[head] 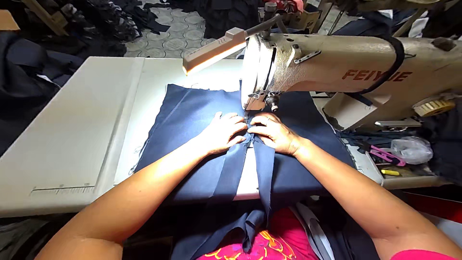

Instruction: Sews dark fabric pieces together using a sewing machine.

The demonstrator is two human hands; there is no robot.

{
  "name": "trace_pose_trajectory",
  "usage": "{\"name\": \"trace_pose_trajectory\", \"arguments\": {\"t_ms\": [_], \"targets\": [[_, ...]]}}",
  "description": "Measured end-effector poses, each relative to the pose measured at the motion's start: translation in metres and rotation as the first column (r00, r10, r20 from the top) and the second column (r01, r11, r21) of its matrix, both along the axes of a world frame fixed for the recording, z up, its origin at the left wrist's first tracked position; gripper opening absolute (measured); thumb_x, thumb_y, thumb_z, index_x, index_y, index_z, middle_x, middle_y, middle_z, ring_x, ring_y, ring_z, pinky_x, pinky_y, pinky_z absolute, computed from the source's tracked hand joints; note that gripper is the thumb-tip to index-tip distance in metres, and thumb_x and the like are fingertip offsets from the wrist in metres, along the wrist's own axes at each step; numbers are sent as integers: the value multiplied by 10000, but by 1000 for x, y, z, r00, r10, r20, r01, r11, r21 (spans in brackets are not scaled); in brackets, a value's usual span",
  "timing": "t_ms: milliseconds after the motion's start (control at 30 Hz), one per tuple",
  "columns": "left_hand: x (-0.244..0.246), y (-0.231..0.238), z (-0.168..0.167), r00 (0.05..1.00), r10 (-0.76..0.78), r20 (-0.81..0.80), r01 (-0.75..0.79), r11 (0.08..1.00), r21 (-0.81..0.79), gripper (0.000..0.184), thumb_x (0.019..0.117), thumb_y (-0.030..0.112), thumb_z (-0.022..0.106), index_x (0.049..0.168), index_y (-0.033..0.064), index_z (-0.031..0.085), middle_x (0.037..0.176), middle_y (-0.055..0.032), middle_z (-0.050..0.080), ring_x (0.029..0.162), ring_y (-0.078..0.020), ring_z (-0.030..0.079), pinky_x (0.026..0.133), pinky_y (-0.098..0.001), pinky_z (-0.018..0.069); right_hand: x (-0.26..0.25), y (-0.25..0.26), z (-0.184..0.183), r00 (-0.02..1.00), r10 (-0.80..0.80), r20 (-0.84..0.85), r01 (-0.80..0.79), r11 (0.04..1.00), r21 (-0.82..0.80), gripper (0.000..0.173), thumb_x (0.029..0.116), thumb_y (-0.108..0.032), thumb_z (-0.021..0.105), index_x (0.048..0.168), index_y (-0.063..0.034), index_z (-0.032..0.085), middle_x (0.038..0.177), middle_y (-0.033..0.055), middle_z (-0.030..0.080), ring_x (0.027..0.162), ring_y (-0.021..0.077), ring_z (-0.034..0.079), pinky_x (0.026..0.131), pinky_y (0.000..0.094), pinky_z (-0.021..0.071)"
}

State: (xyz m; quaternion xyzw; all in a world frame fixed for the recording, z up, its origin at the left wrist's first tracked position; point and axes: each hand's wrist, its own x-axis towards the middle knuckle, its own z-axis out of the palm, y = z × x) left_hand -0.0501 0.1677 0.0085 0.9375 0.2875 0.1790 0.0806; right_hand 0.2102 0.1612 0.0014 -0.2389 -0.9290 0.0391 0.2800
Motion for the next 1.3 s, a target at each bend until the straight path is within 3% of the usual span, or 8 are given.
{"name": "trace_pose_trajectory", "arguments": {"t_ms": [133,233,367,500,633,900,1100,1300], "targets": [[-2,0,-1,997,-69,44,69,998,3,424,1039,389,517,1279,92,701,1359,-142,642,1329,-340,564,1053,-680,378,-5,-22,7,983,180,44,-185,969,165,177,830,-212,660,879,-92,781,1010,136,724,1098,341,642,980,514,462],[-4,2,-1,996,-79,52,79,997,-2,450,1027,416,539,1282,84,703,1371,-163,635,1331,-361,563,1053,-691,376,-11,-50,9,967,254,35,-256,962,99,110,797,-96,641,815,-54,741,882,119,715,938,295,669,863,439,506],[-6,-9,6,998,-33,-45,29,996,-86,479,922,245,613,1384,125,650,1463,-143,573,1422,-374,466,1081,-741,297,-21,-86,16,992,-83,-91,63,977,-206,242,830,-34,493,856,-16,733,800,95,695,797,212,676,716,361,541],[-6,-40,7,998,1,-63,-6,997,-80,505,867,268,700,1354,139,674,1440,-123,598,1410,-395,473,1056,-746,323,-37,-95,41,845,-535,-2,327,519,-790,333,1097,-154,416,991,-33,707,693,6,666,493,27,544,475,197,461],[-8,-63,3,997,62,-40,-65,994,-85,396,872,284,686,1230,120,734,1459,-104,593,1441,-379,450,1088,-769,274,-48,-83,53,765,-629,136,368,254,-895,546,1103,-450,407,869,-36,674,606,28,657,395,66,529,380,207,421],[-2,-74,6,992,68,-107,-77,994,-76,283,897,259,600,1038,66,750,1505,-108,548,1487,-393,378,1078,-786,250,-58,-81,43,778,-602,180,562,539,-627,417,1026,-278,622,712,-4,650,580,84,599,483,143,586,513,319,515],[-9,-93,5,996,-18,-83,17,1000,-16,381,896,298,569,1203,152,742,1448,-113,603,1440,-443,429,1041,-811,273,-61,-85,40,751,-645,142,577,537,-615,573,1072,-454,499,686,-38,585,563,60,566,474,137,576,490,317,504],[-14,-116,8,975,-214,-54,208,973,-101,372,1011,282,505,1325,192,682,1468,-103,593,1429,-444,448,1047,-783,320,-64,-84,38,750,-613,250,648,604,-464,237,950,-187,680,822,11,657,740,148,648,720,294,670,639,492,535]]}}
